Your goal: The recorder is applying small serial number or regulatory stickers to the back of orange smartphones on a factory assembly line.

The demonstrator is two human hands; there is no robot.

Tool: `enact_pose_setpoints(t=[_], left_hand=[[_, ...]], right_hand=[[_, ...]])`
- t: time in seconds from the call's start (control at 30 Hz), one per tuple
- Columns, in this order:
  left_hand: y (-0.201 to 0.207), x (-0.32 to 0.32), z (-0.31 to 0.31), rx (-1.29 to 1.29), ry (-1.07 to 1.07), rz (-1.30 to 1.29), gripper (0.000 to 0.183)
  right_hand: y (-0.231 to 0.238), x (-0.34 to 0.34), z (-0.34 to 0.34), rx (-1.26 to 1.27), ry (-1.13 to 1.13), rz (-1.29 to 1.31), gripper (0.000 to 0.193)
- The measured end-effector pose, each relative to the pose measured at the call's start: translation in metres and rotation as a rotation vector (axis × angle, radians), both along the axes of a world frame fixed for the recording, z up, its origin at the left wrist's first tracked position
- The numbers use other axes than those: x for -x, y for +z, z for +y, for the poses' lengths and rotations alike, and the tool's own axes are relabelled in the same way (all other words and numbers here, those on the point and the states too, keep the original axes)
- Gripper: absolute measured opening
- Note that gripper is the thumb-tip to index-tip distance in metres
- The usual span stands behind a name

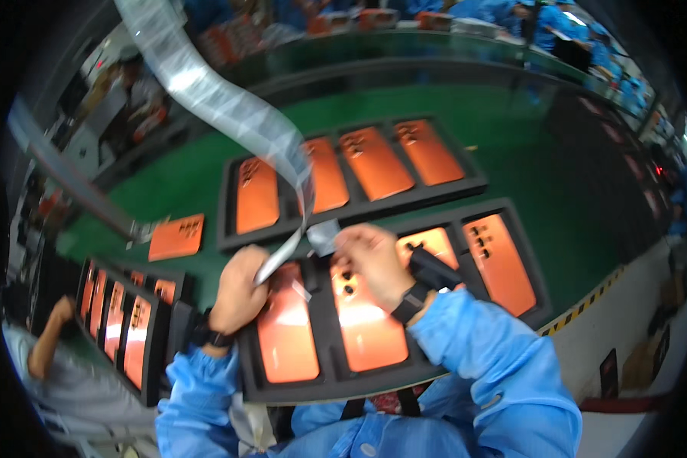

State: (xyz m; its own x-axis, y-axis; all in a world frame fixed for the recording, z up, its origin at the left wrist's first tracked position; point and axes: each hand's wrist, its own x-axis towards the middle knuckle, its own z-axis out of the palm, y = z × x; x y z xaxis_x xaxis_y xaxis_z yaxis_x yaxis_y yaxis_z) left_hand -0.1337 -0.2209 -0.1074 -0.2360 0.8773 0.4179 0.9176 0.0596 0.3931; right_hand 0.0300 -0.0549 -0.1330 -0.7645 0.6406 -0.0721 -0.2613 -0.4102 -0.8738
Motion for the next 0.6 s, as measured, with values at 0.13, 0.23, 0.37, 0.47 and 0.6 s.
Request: enact_pose_setpoints(t=[0.13, 0.23, 0.37, 0.47, 0.6], left_hand=[[0.007, 0.0, -0.002, -0.115, 0.184, -0.569, 0.001], [0.005, 0.014, -0.006, -0.167, 0.181, -0.745, 0.017], [0.004, 0.02, -0.009, -0.181, 0.16, -0.944, 0.013], [0.005, 0.019, -0.009, -0.226, 0.141, -1.0, 0.013], [0.005, 0.018, -0.01, -0.234, 0.113, -1.037, 0.013]], right_hand=[[0.02, -0.002, 0.006, 0.004, 0.16, -0.049, 0.009], [0.028, -0.003, 0.0, -0.008, 0.264, -0.122, 0.011], [0.037, -0.005, -0.039, -0.419, 0.57, -0.297, 0.009], [0.038, 0.003, -0.065, -0.937, 0.548, -0.149, 0.012], [0.027, 0.014, -0.067, -1.136, 0.562, -0.096, 0.012]])
